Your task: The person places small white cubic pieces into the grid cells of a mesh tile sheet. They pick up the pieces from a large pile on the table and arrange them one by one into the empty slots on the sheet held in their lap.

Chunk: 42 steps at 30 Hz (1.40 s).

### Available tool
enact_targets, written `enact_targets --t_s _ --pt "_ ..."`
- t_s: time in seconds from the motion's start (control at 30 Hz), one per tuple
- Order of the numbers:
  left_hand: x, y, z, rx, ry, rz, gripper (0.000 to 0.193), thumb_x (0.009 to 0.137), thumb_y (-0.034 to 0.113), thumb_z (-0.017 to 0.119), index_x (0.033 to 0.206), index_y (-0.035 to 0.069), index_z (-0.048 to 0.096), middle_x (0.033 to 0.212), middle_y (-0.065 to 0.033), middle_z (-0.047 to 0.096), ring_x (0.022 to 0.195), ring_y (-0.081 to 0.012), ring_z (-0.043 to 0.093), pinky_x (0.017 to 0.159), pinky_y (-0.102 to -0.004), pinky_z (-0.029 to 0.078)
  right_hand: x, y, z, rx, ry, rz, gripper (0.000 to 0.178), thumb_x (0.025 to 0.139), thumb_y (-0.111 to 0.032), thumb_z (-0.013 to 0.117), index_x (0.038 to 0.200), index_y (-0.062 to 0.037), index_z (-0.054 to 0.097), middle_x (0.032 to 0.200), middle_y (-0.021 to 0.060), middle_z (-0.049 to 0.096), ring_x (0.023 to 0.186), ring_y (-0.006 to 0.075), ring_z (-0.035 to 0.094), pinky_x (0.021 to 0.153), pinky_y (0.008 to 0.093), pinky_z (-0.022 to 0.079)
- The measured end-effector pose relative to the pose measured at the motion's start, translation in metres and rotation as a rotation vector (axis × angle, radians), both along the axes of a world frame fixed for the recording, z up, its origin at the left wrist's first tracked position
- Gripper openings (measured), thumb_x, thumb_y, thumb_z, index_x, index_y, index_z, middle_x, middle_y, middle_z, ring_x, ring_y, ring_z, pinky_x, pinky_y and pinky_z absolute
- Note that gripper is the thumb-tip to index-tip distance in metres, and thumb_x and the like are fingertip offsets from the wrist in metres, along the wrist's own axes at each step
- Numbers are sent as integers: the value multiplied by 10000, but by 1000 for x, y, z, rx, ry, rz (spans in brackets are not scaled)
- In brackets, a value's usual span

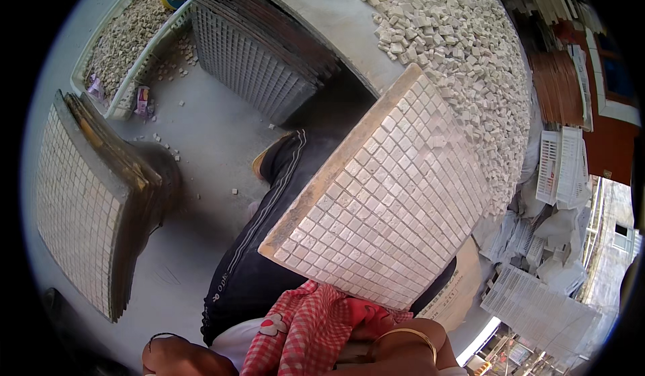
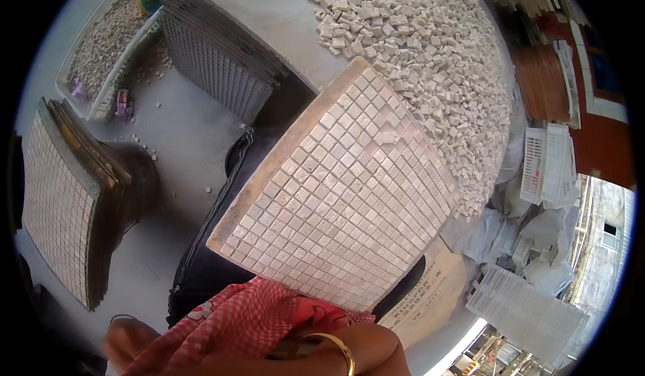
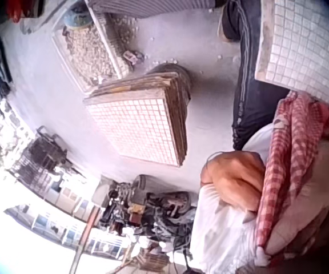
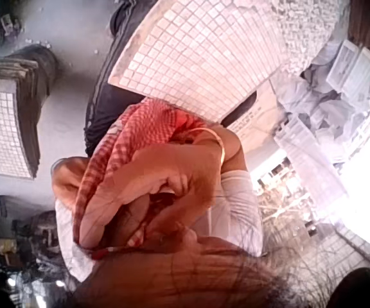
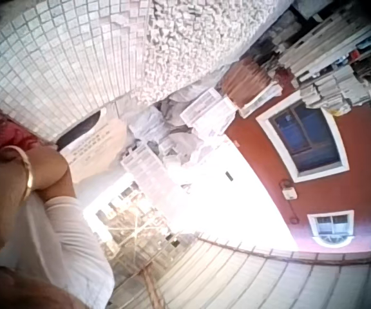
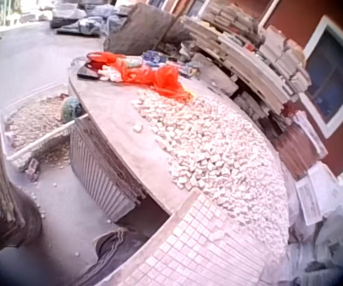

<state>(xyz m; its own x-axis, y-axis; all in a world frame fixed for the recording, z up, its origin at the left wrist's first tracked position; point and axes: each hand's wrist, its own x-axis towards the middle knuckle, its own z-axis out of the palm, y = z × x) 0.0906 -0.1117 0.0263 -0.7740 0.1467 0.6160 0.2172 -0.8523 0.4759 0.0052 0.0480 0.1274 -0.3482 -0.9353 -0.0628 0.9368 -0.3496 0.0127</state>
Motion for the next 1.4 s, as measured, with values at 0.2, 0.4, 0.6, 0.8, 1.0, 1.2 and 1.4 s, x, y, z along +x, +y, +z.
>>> enact_targets --t_s 0.2,0.4,0.6,0.8,1.0,1.2,1.4 --pt "-20 -2 -3 -47 18 -47 308 937 198 524 660 70 571 620 -88 524 495 -274 527 433 -363 409 -9 -9 -37 -152 524 -406 380 875 13 522 1217 163 447 1046 197 612 983 231 535 897 318 378" --pt "5 8 -4 -74 -24 -71 271 923 233 570 703 82 613 640 -63 550 508 -252 546 445 -350 412 -1 15 -26 -132 286 -147 371 880 34 492 1210 190 426 1059 236 609 957 242 595 817 307 448" --pt "-2 13 -4 -95 -14 -91 270 907 262 597 703 88 625 637 -61 561 518 -254 555 452 -353 414 -2 26 -22 -139 217 -55 360 884 49 470 1202 207 412 1070 264 605 936 248 642 754 297 503" --pt "7 23 -5 -84 -45 -22 270 889 286 627 701 92 635 632 -60 570 527 -256 563 457 -355 415 7 31 -25 -61 241 -106 335 883 35 484 1184 172 431 1074 235 601 944 224 625 775 289 490" --pt "11 22 -2 -103 -101 -1 268 882 280 637 696 88 634 625 -62 566 526 -260 560 457 -354 411 12 33 -23 0 279 -136 310 883 20 497 1166 137 449 1078 207 598 952 200 609 797 281 476" --pt "16 22 -8 -164 -90 38 289 908 300 592 723 84 643 640 -62 575 527 -259 558 465 -356 416 13 35 -20 66 320 -149 286 883 6 511 1148 102 467 1083 179 594 960 177 593 818 273 463" --pt "0 -15 -19 -425 -407 -124 181 855 130 609 842 -44 658 744 -137 630 649 -239 613 586 -328 457 -5 43 -27 400 356 -27 262 883 -9 525 1130 67 485 1087 151 590 968 153 576 839 264 449"
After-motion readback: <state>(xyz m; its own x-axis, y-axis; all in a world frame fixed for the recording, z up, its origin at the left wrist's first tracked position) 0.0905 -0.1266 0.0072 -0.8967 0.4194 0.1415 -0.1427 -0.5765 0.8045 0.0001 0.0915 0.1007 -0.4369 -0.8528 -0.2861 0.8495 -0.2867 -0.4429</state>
